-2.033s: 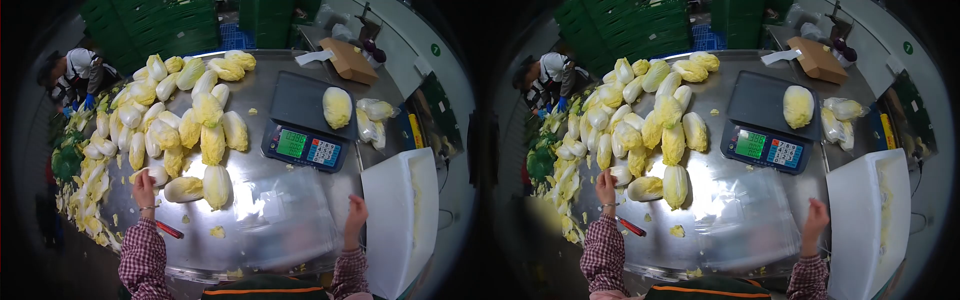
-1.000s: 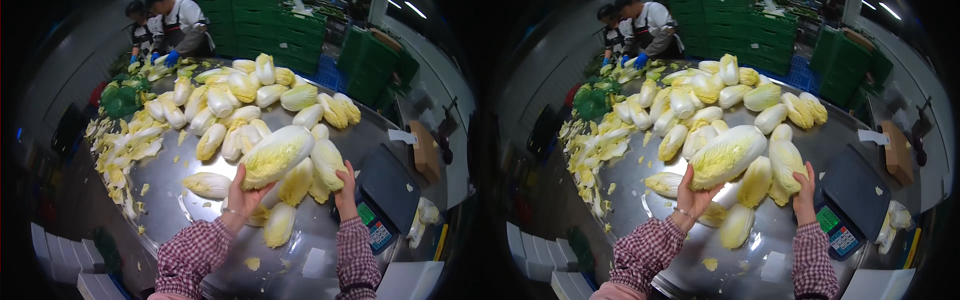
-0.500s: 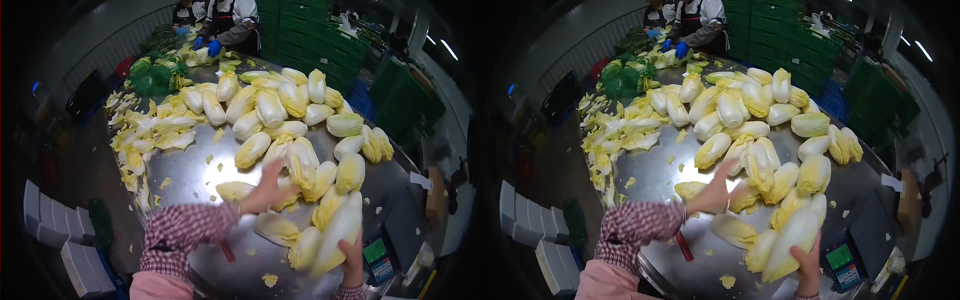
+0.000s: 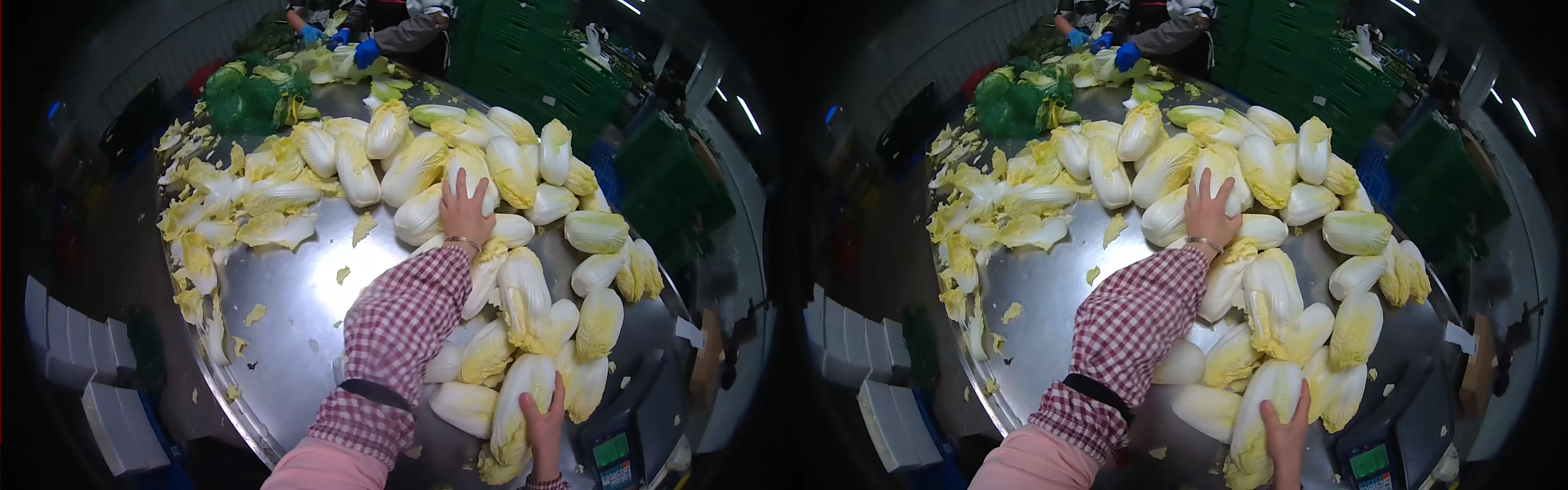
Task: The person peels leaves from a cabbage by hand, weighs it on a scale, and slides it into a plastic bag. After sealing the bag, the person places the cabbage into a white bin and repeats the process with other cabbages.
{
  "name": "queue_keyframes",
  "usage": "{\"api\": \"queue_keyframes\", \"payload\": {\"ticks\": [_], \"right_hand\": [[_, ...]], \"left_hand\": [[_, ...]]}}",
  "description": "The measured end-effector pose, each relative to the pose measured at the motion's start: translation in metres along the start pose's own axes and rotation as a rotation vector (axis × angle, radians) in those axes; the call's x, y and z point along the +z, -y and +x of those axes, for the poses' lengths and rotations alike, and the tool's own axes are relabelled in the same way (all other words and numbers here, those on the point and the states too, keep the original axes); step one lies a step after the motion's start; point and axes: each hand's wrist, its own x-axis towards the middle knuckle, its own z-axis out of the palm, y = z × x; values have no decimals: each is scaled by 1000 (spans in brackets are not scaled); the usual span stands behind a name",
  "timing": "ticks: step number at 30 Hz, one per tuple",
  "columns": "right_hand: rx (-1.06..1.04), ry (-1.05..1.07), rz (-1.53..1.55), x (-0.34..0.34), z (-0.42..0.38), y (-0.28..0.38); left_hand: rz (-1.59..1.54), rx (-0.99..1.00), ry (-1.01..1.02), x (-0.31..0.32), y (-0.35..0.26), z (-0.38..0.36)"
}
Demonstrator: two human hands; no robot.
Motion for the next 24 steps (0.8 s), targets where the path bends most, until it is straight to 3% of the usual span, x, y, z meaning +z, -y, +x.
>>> {"api": "queue_keyframes", "payload": {"ticks": [2,4,5,6,7,8,9,10,11,12,13,14,16,17,18,20,21,22,24], "right_hand": [[-34,-38,-179,-6,0,-15],[-56,-80,-357,-3,-9,-7],[-220,-152,-509,-3,-13,4],[-381,-228,-658,0,-17,22],[-374,-230,-655,9,-19,43],[-254,-83,21,21,-17,70],[-119,68,692,30,-14,87],[-117,59,695,37,-6,90],[-127,245,999,43,5,87],[-143,442,1299,48,16,82],[-88,74,1170,47,12,65],[-90,65,1168,35,6,58],[-75,315,1262,-8,-6,61],[-25,62,1236,-33,-16,65],[17,-187,1200,-62,-18,64],[-40,-322,865,-173,-10,6],[-56,-372,589,-220,-7,-2],[-62,-417,314,-261,-8,-8],[71,-448,-239,-323,2,-4]], "left_hand": [[-102,-14,-19,-17,5,-4],[-518,-131,-22,-33,12,-15],[-660,-255,21,-43,18,-23],[-1048,-514,123,-77,10,-31],[-1433,-782,235,-107,-1,-45],[-1636,-706,350,-111,1,-68],[-1525,-561,422,-137,-12,-85],[-1477,-445,543,-163,-29,-100],[-1428,-315,698,-180,-46,-113],[-1177,82,657,-182,-57,-123],[-1014,330,721,-197,-66,-122],[-1020,333,725,-198,-64,-117],[-687,526,559,-198,-51,-94],[-590,308,512,-182,-23,-81],[-557,131,307,-135,26,-67],[-319,-231,75,-98,126,-18],[-311,-415,97,-76,191,7],[-131,-606,88,-83,198,24],[-354,-642,158,-73,226,47]]}}
